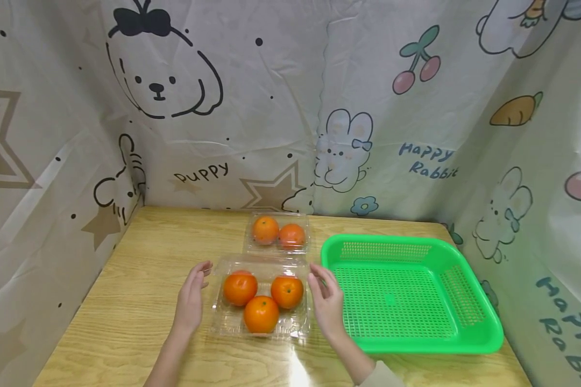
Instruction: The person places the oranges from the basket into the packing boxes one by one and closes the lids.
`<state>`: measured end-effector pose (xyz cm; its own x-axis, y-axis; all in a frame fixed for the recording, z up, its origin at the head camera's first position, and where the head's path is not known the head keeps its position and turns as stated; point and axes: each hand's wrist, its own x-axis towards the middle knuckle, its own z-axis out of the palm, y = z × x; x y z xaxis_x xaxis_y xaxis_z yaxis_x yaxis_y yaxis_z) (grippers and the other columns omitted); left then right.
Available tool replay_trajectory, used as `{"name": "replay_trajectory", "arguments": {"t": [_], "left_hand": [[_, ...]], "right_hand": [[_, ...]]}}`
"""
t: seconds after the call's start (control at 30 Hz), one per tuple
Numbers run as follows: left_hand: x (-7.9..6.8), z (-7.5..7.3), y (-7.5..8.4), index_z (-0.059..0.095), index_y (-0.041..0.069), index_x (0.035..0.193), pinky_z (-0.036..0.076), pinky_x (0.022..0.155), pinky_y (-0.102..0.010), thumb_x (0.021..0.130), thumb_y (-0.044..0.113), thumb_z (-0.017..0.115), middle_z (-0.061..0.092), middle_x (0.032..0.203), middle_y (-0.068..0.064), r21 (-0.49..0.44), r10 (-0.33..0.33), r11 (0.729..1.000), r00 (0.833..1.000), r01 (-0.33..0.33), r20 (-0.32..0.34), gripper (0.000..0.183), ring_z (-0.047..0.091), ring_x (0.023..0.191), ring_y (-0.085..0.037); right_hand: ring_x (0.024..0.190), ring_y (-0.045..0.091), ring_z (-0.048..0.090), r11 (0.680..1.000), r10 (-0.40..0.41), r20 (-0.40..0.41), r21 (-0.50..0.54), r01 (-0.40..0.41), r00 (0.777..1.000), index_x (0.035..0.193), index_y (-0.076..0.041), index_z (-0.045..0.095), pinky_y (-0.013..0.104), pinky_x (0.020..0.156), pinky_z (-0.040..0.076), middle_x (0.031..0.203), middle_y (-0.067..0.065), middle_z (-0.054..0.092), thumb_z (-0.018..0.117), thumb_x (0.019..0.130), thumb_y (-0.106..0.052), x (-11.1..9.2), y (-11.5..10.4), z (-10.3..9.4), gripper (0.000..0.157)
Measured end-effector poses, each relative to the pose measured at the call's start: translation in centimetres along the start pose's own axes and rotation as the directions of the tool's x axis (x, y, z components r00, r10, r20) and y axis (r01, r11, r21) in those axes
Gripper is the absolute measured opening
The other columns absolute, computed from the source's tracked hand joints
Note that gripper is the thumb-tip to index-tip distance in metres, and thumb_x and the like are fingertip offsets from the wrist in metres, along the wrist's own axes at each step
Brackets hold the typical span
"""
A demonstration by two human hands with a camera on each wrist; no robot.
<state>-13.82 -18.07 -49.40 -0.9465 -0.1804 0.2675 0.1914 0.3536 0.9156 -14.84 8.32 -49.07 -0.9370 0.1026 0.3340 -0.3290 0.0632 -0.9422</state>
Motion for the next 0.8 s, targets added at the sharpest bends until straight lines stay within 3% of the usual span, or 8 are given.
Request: {"name": "replay_trajectory", "arguments": {"t": [0.13, 0.33, 0.57, 0.73, 0.8], "left_hand": [[0.0, 0.4, 1.2, 0.043, -0.01, 0.127, 0.038, 0.086, -0.011, 0.1, 0.02, 0.025, 0.049, 0.125, -0.026, -0.089, -0.023, 0.996, 1.0, 0.023, 0.003, 0.044, 0.046, 0.107, -0.003], [-0.4, 0.9, 2.0, 0.048, -0.008, 0.124, 0.037, 0.097, -0.036, 0.099, 0.021, 0.034, 0.051, 0.125, -0.023, -0.021, -0.074, 0.997, 0.997, 0.074, -0.013, 0.04, 0.047, 0.115, -0.029], [-1.0, 1.5, 1.8, 0.053, -0.007, 0.119, 0.037, 0.083, -0.008, 0.094, 0.015, 0.048, 0.053, 0.121, -0.022, 0.009, -0.069, 0.998, 0.996, 0.07, -0.061, 0.034, 0.05, 0.111, -0.03], [-1.6, 1.8, 1.3, 0.054, -0.005, 0.119, 0.046, 0.074, -0.025, 0.09, 0.011, 0.054, 0.053, 0.121, -0.02, 0.058, -0.035, 0.998, 0.996, 0.04, -0.08, 0.033, 0.054, 0.094, -0.027], [-1.9, 1.9, 1.1, 0.054, -0.005, 0.119, 0.047, 0.074, -0.024, 0.089, 0.008, 0.055, 0.054, 0.121, -0.021, 0.061, 0.004, 0.998, 0.996, 0.002, -0.092, 0.033, 0.054, 0.093, -0.025]], "right_hand": [[0.114, 0.032, 0.05, 1.0, -0.01, 0.009, 0.004, 0.01, 1.0, 0.116, 0.008, 0.054, 0.025, 0.095, 0.039, 0.119, 0.02, 0.052, 0.054, 0.09, -0.006, -0.3, 0.0, -0.1, 0.03], [0.113, 0.033, 0.05, 0.999, -0.032, 0.013, -0.005, 0.032, 0.999, 0.116, 0.009, 0.054, 0.029, 0.096, 0.038, 0.12, 0.022, 0.051, 0.054, 0.089, -0.002, -0.9, 0.0, -0.2, 0.03], [0.11, 0.013, 0.053, 0.998, -0.05, 0.018, -0.035, 0.051, 0.999, 0.115, 0.011, 0.053, 0.025, 0.096, 0.039, 0.117, 0.023, 0.052, 0.055, 0.087, -0.001, -1.5, 0.5, -0.3, 0.03], [0.108, 0.004, 0.051, 0.999, -0.038, 0.02, -0.016, 0.038, 0.999, 0.113, 0.014, 0.053, 0.023, 0.096, 0.038, 0.116, 0.025, 0.051, 0.058, 0.085, 0.001, -2.1, 0.6, -0.3, 0.032], [0.108, 0.005, 0.051, 0.999, -0.037, 0.019, -0.007, 0.038, 0.999, 0.112, 0.015, 0.053, 0.024, 0.096, 0.038, 0.115, 0.026, 0.051, 0.059, 0.083, 0.002, -2.4, 0.7, -0.3, 0.032]]}}
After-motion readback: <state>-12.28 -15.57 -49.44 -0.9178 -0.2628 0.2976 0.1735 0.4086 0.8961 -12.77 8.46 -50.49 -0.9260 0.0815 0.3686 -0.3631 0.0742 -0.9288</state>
